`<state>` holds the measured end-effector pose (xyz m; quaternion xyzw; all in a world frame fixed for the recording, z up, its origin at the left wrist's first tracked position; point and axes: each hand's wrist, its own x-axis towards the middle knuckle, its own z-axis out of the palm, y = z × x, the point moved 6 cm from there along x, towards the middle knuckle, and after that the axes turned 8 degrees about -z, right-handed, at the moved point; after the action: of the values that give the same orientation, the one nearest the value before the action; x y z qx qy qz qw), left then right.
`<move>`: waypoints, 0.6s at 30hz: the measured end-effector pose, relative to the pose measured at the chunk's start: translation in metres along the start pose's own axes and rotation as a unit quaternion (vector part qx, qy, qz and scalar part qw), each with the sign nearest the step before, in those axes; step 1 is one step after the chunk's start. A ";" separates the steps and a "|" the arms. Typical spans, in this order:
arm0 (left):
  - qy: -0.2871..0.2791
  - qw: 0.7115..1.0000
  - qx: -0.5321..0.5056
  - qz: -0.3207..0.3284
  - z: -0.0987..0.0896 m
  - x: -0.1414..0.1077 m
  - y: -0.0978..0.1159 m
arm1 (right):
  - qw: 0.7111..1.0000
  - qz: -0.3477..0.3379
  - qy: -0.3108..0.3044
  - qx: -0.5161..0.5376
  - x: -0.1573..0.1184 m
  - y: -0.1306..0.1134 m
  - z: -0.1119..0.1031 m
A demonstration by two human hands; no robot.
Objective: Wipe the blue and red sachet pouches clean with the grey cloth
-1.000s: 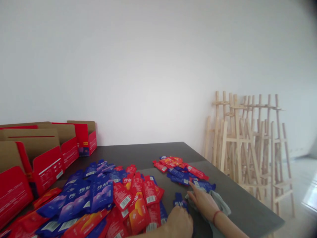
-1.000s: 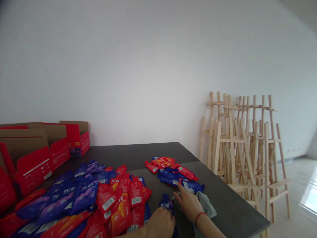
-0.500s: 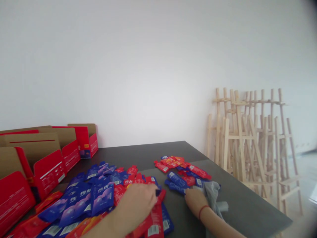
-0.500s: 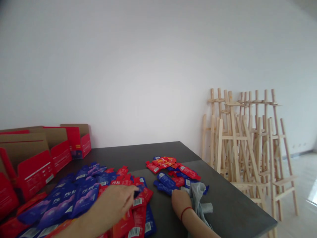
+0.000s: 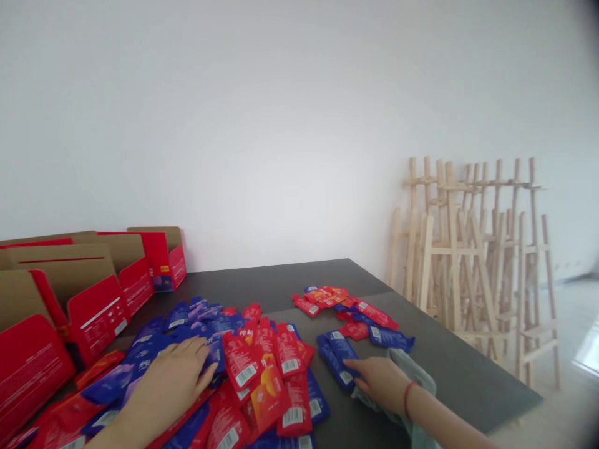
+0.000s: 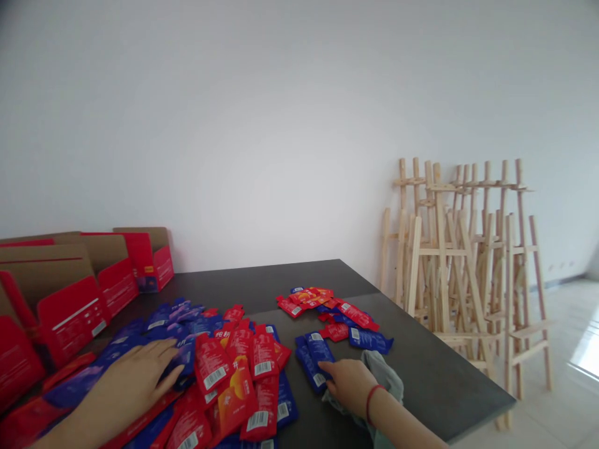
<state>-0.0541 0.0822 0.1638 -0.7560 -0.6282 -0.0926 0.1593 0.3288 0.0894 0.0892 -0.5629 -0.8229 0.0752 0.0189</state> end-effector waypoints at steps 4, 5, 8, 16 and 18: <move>0.004 0.985 -0.100 0.144 -0.014 -0.002 0.108 | 0.998 0.028 -0.043 -0.045 0.013 0.023 0.011; -0.009 0.977 -0.120 0.179 -0.010 -0.003 0.141 | 0.997 0.037 -0.043 -0.050 0.016 0.030 0.010; -0.081 0.954 -0.153 0.245 0.017 -0.003 0.230 | 0.996 0.059 -0.035 -0.060 0.020 0.049 0.005; -0.240 0.928 -0.195 0.207 0.076 0.004 0.294 | 0.999 0.011 0.019 -0.042 -0.008 0.039 -0.005; -0.249 0.914 -0.213 0.240 0.077 -0.003 0.292 | 0.999 -0.034 0.024 -0.028 -0.008 0.026 0.001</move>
<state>0.2267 0.0598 0.0549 -0.8986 -0.4123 0.0078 -0.1499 0.3553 0.0910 0.0846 -0.5368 -0.8425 0.0385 0.0253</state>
